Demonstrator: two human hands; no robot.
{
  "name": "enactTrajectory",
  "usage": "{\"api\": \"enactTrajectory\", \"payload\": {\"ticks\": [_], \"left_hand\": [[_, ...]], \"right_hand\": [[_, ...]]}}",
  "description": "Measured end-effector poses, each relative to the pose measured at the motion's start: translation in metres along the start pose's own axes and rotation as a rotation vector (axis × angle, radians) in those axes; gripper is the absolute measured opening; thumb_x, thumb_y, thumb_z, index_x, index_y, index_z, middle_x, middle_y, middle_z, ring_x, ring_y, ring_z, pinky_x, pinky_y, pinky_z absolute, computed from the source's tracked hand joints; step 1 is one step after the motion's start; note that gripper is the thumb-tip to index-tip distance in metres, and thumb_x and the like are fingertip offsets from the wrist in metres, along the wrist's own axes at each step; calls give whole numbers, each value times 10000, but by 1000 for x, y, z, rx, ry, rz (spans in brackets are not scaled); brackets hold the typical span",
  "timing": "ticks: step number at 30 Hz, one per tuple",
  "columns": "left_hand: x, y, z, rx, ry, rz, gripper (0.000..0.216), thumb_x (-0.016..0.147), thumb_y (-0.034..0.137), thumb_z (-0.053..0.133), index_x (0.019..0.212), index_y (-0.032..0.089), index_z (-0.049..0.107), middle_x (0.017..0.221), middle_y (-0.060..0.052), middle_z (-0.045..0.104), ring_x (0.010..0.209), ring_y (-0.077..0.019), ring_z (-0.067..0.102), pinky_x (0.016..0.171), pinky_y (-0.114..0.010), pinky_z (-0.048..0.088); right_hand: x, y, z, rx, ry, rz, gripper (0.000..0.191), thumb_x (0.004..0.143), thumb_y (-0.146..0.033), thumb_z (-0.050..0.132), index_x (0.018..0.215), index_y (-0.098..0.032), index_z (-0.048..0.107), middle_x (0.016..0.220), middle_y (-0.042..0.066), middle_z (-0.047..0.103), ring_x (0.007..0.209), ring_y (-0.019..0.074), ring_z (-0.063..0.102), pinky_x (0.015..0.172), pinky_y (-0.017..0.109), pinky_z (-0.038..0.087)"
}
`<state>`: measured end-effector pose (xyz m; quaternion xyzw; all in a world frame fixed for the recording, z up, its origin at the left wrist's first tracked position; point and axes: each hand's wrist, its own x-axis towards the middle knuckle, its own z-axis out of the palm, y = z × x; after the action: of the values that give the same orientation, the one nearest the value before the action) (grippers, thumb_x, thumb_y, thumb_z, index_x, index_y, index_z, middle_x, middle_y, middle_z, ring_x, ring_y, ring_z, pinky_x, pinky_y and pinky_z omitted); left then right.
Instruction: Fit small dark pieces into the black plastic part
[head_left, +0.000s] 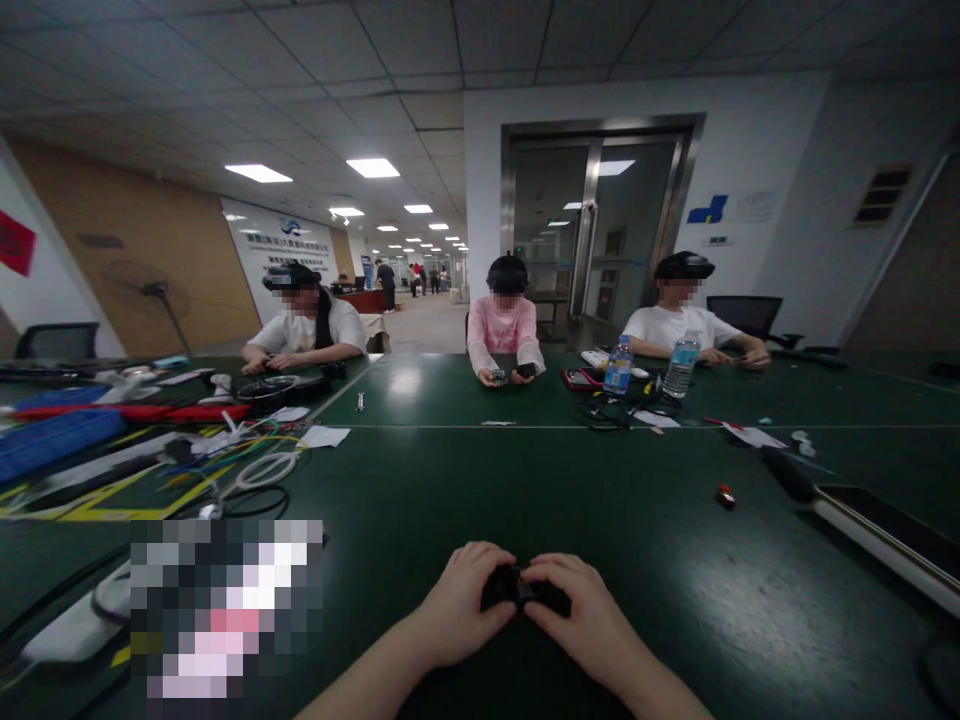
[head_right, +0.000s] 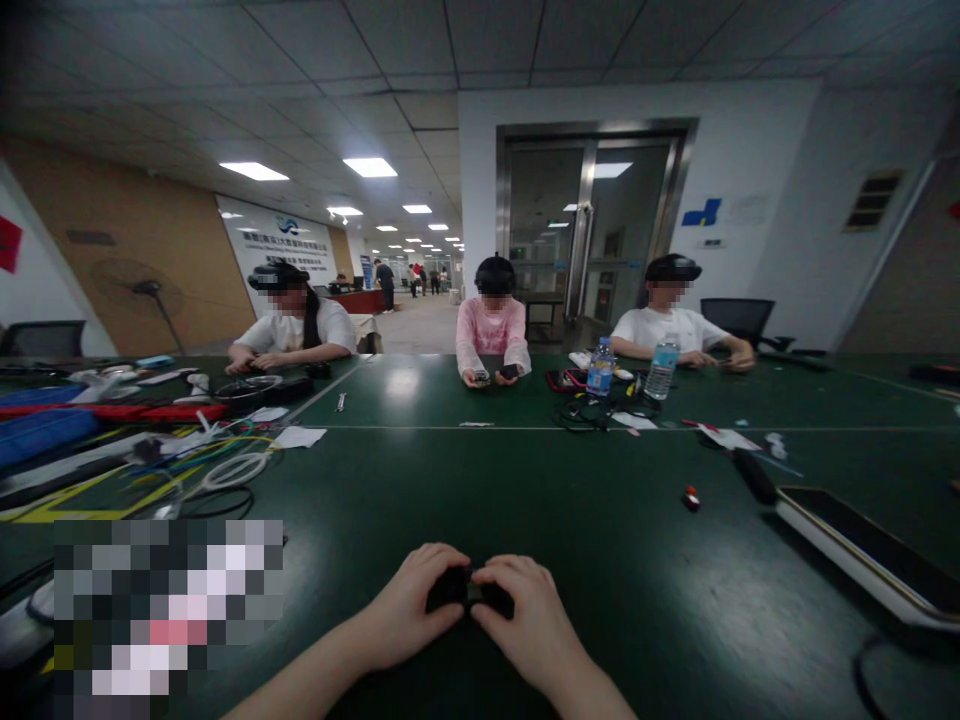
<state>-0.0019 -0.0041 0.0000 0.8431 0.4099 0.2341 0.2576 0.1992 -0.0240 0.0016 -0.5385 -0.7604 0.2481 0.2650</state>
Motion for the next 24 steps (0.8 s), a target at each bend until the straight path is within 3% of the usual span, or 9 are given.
{"api": "enactTrajectory", "payload": {"ticks": [24], "left_hand": [[-1,5,-4,-3,-22,-23,400,769,215,599,1160,229,517,1166,-64,553,1092,-239,479,965,-385,371]], "right_hand": [[0,-2,-1,13,-10,8,227,751,-299,618,973,-303,667,1105,20,639,1080,231,537,950,404,368]]}}
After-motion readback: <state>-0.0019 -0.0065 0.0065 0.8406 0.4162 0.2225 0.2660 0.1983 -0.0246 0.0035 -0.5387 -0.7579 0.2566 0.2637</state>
